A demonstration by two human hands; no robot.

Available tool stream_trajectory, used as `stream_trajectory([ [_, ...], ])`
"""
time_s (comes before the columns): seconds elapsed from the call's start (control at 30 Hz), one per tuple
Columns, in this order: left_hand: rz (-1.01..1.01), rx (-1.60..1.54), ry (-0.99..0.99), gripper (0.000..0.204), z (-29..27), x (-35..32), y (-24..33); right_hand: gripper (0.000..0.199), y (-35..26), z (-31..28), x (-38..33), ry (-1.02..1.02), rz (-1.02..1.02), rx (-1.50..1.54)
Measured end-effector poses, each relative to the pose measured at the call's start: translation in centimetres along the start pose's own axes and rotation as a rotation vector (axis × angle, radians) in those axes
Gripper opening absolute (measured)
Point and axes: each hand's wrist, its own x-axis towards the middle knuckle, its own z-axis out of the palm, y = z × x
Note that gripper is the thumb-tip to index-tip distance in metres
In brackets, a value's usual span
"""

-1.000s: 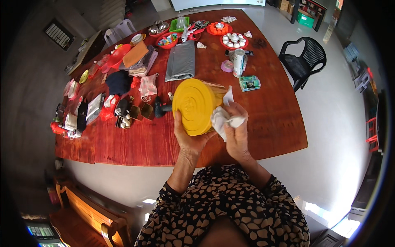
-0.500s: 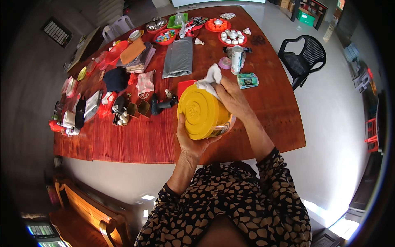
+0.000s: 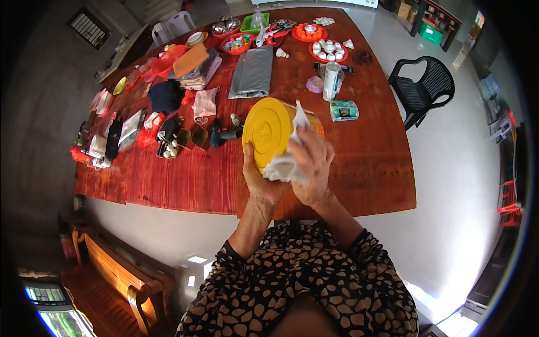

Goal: The person wipes several small household items on a wooden table using a white cloth. They clean a metal strainer, a small plastic container, a cylindrical canister, a rectangular box, and a yellow-lidded container, handling each item one at a time and wiping all visible surfaces.

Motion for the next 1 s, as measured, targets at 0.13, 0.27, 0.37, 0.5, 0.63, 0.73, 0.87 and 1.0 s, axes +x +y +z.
stream_trajectory([
  [0.13,-0.074,0.346,0.193,0.081,2.0,-1.4,-0.6,0.027,2.3,-1.3,4.0,0.004,0.218,0.342],
  [0.27,-0.135,0.427,0.175,0.076,1.3,-2.4,-1.0,0.024,5.6,-2.5,6.2,-0.234,0.564,0.518],
  [0.37,-0.112,0.475,0.190,0.076,1.4,-2.7,-1.3,0.024,5.8,-2.5,6.1,-0.229,0.587,0.503],
  [0.5,-0.036,0.524,0.181,0.074,1.8,-2.9,-0.6,0.022,2.7,-2.2,2.9,0.015,0.313,0.637],
  [0.63,0.072,0.501,0.133,0.067,1.4,-2.3,-0.2,0.030,-0.5,-2.8,1.3,0.060,-0.033,0.345],
  [0.73,0.176,0.542,0.153,0.059,1.4,-1.7,-0.1,0.035,-1.7,-3.0,-0.4,-0.127,-0.127,0.035],
  [0.87,0.262,0.635,0.181,0.053,0.4,-1.6,0.1,0.027,-1.5,-4.0,1.6,-0.253,-0.048,-0.088],
  [1.0,0.277,0.674,0.212,0.055,-1.0,-1.3,0.1,0.031,0.4,-3.6,4.3,-0.268,-0.055,-0.119],
])
